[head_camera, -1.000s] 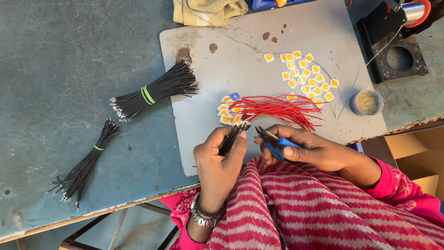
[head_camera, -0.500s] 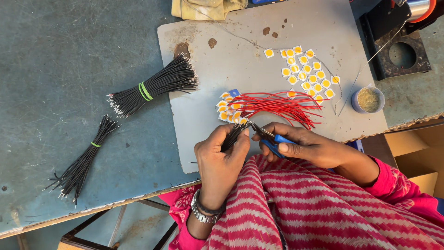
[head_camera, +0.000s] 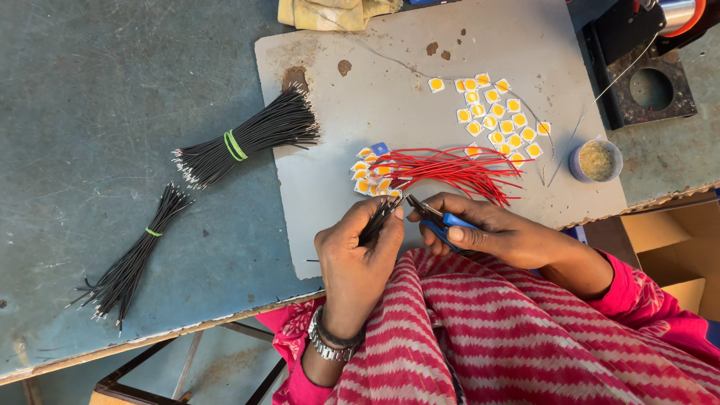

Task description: The person solders black wires to square LED modules on a workbench. They strip wire ends, apply flux, and use a soldering iron to attach each wire to the LED contacts, then place the finished units aside.

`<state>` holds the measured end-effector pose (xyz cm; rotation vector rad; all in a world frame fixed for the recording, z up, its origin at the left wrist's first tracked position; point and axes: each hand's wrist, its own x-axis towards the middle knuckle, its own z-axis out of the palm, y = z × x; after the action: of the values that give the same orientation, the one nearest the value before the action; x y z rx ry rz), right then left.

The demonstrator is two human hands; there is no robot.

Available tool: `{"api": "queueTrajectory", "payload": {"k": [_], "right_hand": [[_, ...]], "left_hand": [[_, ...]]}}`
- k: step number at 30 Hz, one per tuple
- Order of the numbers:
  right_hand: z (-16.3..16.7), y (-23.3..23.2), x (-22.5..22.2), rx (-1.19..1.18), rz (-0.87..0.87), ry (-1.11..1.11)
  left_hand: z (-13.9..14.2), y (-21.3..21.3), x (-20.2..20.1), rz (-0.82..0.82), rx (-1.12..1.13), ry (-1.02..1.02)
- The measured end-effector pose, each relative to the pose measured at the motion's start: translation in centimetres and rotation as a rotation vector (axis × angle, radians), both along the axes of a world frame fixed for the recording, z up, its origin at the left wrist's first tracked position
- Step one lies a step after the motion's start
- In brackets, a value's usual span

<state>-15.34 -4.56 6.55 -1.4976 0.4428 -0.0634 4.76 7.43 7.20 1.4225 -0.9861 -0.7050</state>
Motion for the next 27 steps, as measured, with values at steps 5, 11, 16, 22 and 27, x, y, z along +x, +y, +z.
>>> {"api": "queueTrajectory", "payload": {"k": [5,11,16,22,27], "right_hand": [[-0.4,0.2,-0.1,-0.064,-0.005,0.017],[-0.3,0.4,-0.1,-0.111,-0.03,0.054],[-0.1,0.4,0.0,-0.133,-0.033,0.061],[0.2,0.6,0.5,-0.142,-0.027,0.113],[1.3,1.2,3.0,-0.055,0.064,0.009]], "left_hand": [[-0.4,0.3,-0.2,0.009,-0.039,-0.059],[-0.6,0.7,-0.1,-0.007,-0.029,-0.078],[-0.6,0.6,0.0,-0.009,-0.024,-0.079],[-0.6,1.0,0.0,0.001,-0.022,-0.076],[0.3,3.1,1.1,0.101,-0.018,-0.074]]}}
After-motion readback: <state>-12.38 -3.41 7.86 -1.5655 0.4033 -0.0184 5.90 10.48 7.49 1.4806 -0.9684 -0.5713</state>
